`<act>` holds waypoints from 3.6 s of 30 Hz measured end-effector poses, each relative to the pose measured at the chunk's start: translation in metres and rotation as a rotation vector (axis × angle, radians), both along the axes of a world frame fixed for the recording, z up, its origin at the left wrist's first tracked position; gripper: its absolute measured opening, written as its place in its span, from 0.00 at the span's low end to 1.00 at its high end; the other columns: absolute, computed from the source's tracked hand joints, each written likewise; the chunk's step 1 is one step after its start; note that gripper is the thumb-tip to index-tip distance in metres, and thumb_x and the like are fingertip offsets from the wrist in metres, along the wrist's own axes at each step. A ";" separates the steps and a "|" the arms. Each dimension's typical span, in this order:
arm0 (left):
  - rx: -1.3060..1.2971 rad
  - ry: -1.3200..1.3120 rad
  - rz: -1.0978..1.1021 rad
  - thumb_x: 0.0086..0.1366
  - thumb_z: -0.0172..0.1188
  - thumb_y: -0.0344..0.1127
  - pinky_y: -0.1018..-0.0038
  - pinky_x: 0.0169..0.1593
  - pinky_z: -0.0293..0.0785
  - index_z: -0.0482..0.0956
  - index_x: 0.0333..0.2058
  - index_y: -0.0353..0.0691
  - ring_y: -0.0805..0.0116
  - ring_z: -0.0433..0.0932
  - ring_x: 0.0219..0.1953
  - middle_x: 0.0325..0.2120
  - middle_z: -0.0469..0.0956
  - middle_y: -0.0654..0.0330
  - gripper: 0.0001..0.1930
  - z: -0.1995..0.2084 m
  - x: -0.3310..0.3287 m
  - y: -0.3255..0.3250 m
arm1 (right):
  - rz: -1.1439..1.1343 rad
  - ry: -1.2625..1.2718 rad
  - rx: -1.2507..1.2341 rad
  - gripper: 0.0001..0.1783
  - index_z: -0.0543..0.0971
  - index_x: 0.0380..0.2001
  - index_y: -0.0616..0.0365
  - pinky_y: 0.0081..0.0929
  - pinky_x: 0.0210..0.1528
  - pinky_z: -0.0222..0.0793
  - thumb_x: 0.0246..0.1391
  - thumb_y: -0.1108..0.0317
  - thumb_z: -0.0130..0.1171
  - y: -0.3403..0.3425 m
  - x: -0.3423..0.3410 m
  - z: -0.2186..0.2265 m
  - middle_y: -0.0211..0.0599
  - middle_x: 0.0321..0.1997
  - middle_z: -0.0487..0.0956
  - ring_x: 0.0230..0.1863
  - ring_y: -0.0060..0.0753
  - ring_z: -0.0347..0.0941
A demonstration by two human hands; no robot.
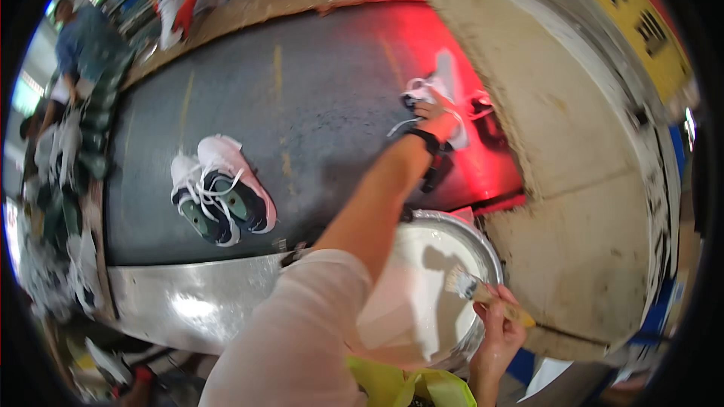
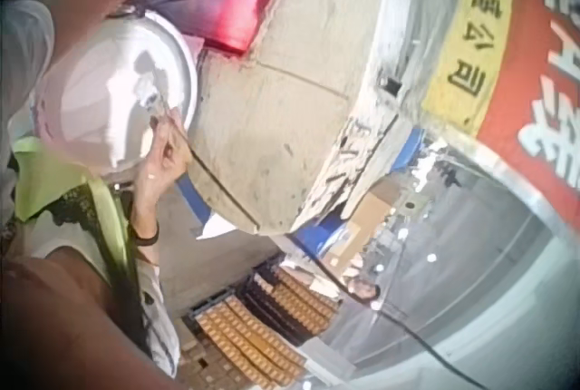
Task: Applying glue or primer to shoe soles using a brush on a production line.
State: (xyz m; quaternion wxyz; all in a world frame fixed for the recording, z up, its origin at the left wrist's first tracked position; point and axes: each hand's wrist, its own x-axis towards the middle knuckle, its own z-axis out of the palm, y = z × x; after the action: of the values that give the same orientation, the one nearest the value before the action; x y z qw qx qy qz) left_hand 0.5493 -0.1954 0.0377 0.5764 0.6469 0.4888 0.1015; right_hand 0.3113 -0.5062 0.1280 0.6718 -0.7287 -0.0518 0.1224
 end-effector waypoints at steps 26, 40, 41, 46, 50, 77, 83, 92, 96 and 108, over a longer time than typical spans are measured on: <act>1.286 0.794 -0.189 0.51 0.67 0.55 0.60 0.67 0.51 0.60 0.60 0.29 0.50 0.55 0.65 0.60 0.62 0.42 0.46 -0.014 -0.543 0.116 | 0.355 -0.046 0.103 0.10 0.74 0.43 0.68 0.27 0.46 0.76 0.62 0.72 0.54 0.018 -0.077 0.033 0.47 0.45 0.79 0.45 0.30 0.76; 0.721 0.751 0.259 0.35 0.64 0.76 0.62 0.49 0.74 0.69 0.48 0.14 0.44 0.79 0.44 0.42 0.77 0.34 0.61 -0.051 -0.546 0.171 | 0.240 -0.109 -0.039 0.12 0.74 0.44 0.68 0.27 0.47 0.76 0.62 0.70 0.54 0.028 -0.057 0.031 0.45 0.45 0.79 0.46 0.31 0.76; 0.679 0.824 0.226 0.39 0.62 0.75 0.62 0.49 0.74 0.70 0.49 0.16 0.43 0.79 0.45 0.43 0.77 0.35 0.58 -0.041 -0.536 0.169 | 0.199 -0.106 -0.057 0.12 0.75 0.44 0.68 0.27 0.47 0.76 0.62 0.69 0.54 0.019 -0.052 0.026 0.45 0.45 0.79 0.46 0.30 0.76; 0.566 0.777 0.127 0.41 0.64 0.72 0.62 0.51 0.72 0.71 0.50 0.19 0.45 0.78 0.48 0.47 0.76 0.36 0.55 -0.026 -0.557 0.202 | 0.183 -0.092 -0.023 0.13 0.76 0.43 0.68 0.26 0.45 0.77 0.62 0.68 0.56 -0.001 -0.059 0.017 0.44 0.44 0.79 0.43 0.29 0.77; -0.070 -0.160 0.364 0.51 0.69 0.56 0.68 0.52 0.73 0.71 0.54 0.29 0.61 0.78 0.47 0.48 0.77 0.53 0.40 -0.024 -0.577 0.142 | 0.174 -0.098 0.032 0.12 0.76 0.44 0.67 0.25 0.44 0.77 0.62 0.70 0.55 -0.018 -0.070 0.015 0.43 0.43 0.80 0.42 0.27 0.77; -1.097 -1.029 -0.269 0.70 0.38 0.53 0.62 0.52 0.77 0.64 0.60 0.38 0.57 0.77 0.49 0.52 0.74 0.50 0.29 -0.104 -0.546 -0.152 | 0.384 -0.472 -0.157 0.12 0.78 0.36 0.65 0.30 0.34 0.72 0.56 0.66 0.58 0.014 -0.011 -0.044 0.44 0.28 0.80 0.29 0.38 0.78; -1.154 -1.033 -0.260 0.70 0.37 0.52 0.62 0.51 0.77 0.64 0.60 0.38 0.57 0.77 0.49 0.52 0.74 0.50 0.28 -0.104 -0.544 -0.157 | 0.309 -0.537 -0.264 0.10 0.78 0.35 0.65 0.28 0.34 0.72 0.57 0.68 0.57 0.018 -0.019 -0.043 0.42 0.27 0.80 0.27 0.36 0.78; -1.179 -1.082 -0.179 0.71 0.36 0.51 0.63 0.51 0.77 0.64 0.60 0.38 0.57 0.77 0.49 0.52 0.73 0.49 0.28 -0.108 -0.541 -0.169 | 0.610 -0.753 0.043 0.09 0.77 0.39 0.62 0.28 0.41 0.72 0.52 0.79 0.57 0.055 -0.104 -0.003 0.39 0.39 0.78 0.40 0.36 0.75; -1.208 -0.980 0.097 0.72 0.34 0.49 0.63 0.49 0.79 0.64 0.59 0.36 0.57 0.78 0.47 0.50 0.75 0.48 0.27 -0.077 -0.531 -0.178 | 0.813 -0.675 0.015 0.10 0.78 0.38 0.61 0.32 0.40 0.73 0.50 0.79 0.58 0.035 -0.145 0.013 0.37 0.39 0.78 0.40 0.40 0.74; -0.975 -0.835 0.070 0.73 0.35 0.46 0.65 0.44 0.81 0.68 0.55 0.32 0.58 0.81 0.42 0.45 0.78 0.48 0.25 -0.117 -0.544 -0.173 | 0.497 -0.452 -0.153 0.10 0.77 0.36 0.68 0.24 0.32 0.73 0.58 0.70 0.56 0.036 -0.100 -0.002 0.40 0.30 0.80 0.29 0.24 0.76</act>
State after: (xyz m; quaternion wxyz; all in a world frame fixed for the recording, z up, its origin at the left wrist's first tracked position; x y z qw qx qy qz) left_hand 0.0049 -0.3686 -0.0796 0.9425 0.2001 0.2340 0.1297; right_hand 0.2109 -0.4698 0.1265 0.5365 -0.7506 -0.3659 0.1215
